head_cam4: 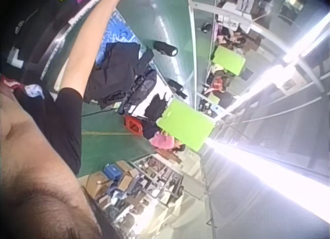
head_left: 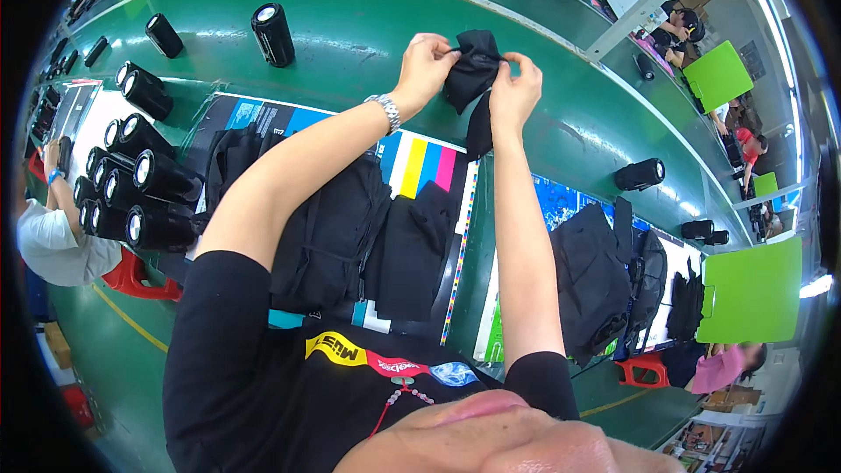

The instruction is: The person fits black fabric sleeves onto multiple black cylindrical components by hand and then places them in a stack on the work surface.

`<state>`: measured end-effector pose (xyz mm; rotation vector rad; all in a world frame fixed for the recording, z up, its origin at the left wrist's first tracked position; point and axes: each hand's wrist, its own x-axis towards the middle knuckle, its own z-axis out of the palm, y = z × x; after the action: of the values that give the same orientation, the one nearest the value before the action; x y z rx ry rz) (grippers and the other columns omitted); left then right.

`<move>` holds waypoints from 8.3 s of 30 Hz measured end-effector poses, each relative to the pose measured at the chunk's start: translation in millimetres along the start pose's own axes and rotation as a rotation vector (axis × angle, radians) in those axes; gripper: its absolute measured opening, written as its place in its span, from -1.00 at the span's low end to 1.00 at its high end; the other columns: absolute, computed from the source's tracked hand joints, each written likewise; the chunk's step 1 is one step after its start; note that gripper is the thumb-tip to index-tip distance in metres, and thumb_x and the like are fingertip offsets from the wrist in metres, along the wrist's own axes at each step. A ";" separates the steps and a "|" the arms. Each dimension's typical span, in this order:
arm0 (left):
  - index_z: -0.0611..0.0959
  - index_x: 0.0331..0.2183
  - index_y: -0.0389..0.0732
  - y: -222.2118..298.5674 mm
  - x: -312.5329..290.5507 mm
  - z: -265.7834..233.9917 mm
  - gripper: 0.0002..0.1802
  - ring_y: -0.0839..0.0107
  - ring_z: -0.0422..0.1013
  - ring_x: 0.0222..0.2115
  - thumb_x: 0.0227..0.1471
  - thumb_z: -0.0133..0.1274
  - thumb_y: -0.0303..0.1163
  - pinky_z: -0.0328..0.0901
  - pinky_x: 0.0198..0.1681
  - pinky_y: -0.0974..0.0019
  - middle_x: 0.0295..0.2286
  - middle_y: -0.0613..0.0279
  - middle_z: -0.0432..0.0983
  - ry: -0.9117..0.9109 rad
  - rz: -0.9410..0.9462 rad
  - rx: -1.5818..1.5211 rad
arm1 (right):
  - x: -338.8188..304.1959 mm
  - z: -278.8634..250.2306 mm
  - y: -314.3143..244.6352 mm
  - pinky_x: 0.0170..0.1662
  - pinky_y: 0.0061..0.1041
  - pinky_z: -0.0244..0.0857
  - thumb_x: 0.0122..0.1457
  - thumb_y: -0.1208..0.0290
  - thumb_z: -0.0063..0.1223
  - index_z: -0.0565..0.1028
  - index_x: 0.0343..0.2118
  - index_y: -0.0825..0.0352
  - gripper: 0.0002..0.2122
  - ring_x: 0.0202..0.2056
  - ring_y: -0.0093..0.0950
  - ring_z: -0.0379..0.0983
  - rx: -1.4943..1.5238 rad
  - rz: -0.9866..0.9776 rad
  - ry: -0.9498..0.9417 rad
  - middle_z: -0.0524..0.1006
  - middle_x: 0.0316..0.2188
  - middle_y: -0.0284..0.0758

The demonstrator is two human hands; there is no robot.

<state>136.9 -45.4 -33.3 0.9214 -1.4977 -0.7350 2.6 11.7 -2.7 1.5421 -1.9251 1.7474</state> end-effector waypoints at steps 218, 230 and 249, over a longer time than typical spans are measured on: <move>0.57 -0.15 -0.25 119.8 -56.7 -61.9 -0.74 0.59 0.41 -0.22 0.09 0.05 -0.38 0.29 -0.11 0.45 -0.25 0.29 0.52 -0.641 -0.240 -0.492 | -57.3 -105.1 -78.1 -0.19 -0.65 0.23 0.05 0.58 0.16 0.48 -0.40 0.33 -0.92 -0.31 -0.67 0.38 1.077 0.475 -0.383 0.48 -0.42 -0.46; 0.53 -0.28 -0.22 70.5 -40.6 -73.3 -0.84 0.60 0.40 -0.35 0.13 -0.03 -0.35 0.29 -0.15 0.41 -0.39 0.37 0.47 -0.857 -0.650 -0.742 | -45.7 -81.7 -30.7 -0.19 -0.64 0.26 0.13 0.54 0.06 0.42 -0.35 0.31 -0.94 -0.31 -0.62 0.40 1.269 0.774 -0.543 0.46 -0.41 -0.42; 0.51 -0.30 -0.31 -50.1 46.7 42.1 -0.87 0.46 0.41 -0.43 0.10 -0.05 -0.47 0.37 -0.34 0.37 -0.37 0.21 0.48 -0.378 -0.990 -0.624 | 20.8 19.0 73.1 -0.45 -0.49 0.34 0.10 0.53 -0.06 0.43 -0.47 0.35 -0.95 -0.49 -0.54 0.41 0.704 0.992 -0.212 0.43 -0.59 -0.38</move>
<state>101.4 -113.0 -58.8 1.0314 -0.9185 -2.0492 -49.9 -29.0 -44.4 0.8979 -2.6088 3.0034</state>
